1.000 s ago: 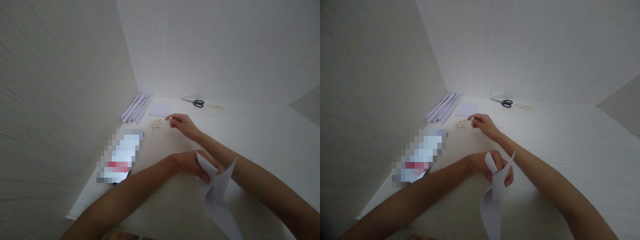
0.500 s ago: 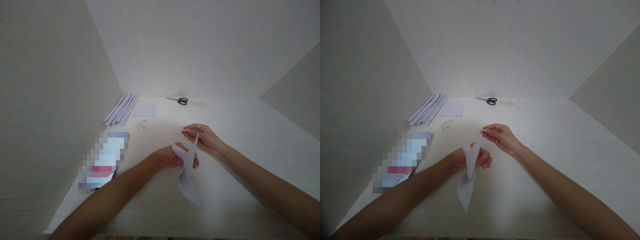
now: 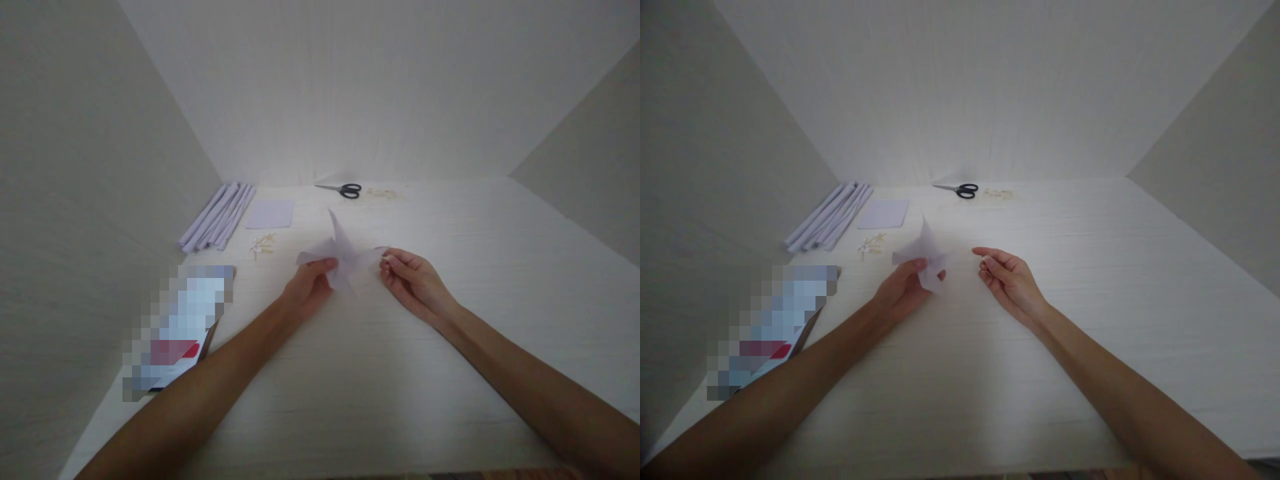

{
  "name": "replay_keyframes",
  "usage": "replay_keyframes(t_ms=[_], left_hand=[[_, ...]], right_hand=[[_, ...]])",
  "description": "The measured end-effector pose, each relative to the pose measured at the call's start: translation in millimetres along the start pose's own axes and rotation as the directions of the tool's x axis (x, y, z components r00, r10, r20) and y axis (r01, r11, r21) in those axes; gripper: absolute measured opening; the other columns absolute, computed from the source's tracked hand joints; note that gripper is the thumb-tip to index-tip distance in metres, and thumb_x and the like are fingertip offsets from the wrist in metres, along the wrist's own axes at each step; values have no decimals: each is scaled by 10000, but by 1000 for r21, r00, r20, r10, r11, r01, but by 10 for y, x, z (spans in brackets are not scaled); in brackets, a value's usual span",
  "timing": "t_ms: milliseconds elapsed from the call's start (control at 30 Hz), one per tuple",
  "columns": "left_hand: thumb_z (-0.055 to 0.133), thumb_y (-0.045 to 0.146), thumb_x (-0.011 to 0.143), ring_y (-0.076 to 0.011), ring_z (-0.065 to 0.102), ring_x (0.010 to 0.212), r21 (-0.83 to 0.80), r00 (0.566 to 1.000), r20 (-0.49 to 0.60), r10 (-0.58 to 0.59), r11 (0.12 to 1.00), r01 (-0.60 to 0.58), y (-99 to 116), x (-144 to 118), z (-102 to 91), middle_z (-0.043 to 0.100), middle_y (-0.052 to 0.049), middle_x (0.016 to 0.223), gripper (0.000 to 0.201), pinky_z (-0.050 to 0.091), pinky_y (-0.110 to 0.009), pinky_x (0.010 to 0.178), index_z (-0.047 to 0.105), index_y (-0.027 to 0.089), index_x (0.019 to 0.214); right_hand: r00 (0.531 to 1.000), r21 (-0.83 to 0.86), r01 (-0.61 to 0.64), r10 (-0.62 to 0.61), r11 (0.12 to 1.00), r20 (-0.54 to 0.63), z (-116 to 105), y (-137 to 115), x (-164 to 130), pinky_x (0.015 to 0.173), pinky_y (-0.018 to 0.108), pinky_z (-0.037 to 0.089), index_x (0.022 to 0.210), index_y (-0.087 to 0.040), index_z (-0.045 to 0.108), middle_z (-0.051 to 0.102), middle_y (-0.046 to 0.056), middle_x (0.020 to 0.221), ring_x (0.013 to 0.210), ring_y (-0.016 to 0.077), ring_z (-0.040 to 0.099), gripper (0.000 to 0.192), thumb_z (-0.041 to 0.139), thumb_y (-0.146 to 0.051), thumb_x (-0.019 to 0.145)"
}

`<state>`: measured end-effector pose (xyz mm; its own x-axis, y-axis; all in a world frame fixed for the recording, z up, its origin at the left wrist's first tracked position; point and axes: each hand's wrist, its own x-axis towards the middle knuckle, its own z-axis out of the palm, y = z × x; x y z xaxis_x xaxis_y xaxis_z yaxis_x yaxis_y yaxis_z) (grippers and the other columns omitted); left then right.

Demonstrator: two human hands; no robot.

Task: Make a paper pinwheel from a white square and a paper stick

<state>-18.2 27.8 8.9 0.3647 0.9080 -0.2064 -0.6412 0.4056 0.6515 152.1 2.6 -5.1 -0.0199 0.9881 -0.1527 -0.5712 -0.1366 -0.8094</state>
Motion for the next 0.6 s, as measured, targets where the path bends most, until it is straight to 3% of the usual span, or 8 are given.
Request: replay_keyframes(t_ms=[100, 233, 367, 500, 600], left_hand=[[621, 76, 546, -113, 584, 662, 31, 990, -99, 97, 995, -95, -8, 69, -18, 631, 6, 635, 111, 460, -227, 681, 598, 141, 633], [656, 100, 532, -145, 605, 736, 167, 981, -115, 159, 976, -139, -43, 82, -24, 658, -20, 694, 145, 453, -269, 757, 634, 127, 672], [670, 127, 520, -127, 589, 645, 359, 949, -219, 225, 923, -136, -64, 48, 7, 648, -5, 655, 111, 457, -263, 686, 647, 141, 627], [675, 157, 520, -107, 565, 622, 442, 923, -254, 290, 884, -156, -95, 64, -21, 629, 10, 642, 99, 441, -236, 639, 639, 157, 613], [683, 185, 522, -101, 548, 595, 438, 927, -229, 298, 882, -175, -133, 97, -81, 577, 31, 556, 95, 430, -227, 619, 603, 161, 567]], right_hand=[[999, 15, 33, -33, 999, -34, -8, -19, 21, 582, 53, 470, 713, -162, 680, 594, -39, 597, 555, 3, 546, 168, 740, -184, 558], [996, 35, 20, -16, 999, -91, -9, -41, 27, 568, 48, 474, 682, -160, 671, 582, -44, 571, 539, 2, 547, 189, 762, -209, 524], [990, -1, 44, -44, 999, -135, -5, -55, 3, 512, 51, 465, 653, -159, 656, 566, -48, 536, 488, -3, 526, 166, 753, -229, 537], [966, -179, 223, -241, 958, -89, 17, -40, -54, 440, 86, 439, 633, -165, 626, 568, -47, 532, 453, 11, 509, 69, 684, -203, 635], [894, -369, 422, -449, 828, 14, 68, 6, -117, 431, 133, 444, 638, -175, 603, 574, -46, 537, 454, 35, 520, 65, 619, -152, 696]])
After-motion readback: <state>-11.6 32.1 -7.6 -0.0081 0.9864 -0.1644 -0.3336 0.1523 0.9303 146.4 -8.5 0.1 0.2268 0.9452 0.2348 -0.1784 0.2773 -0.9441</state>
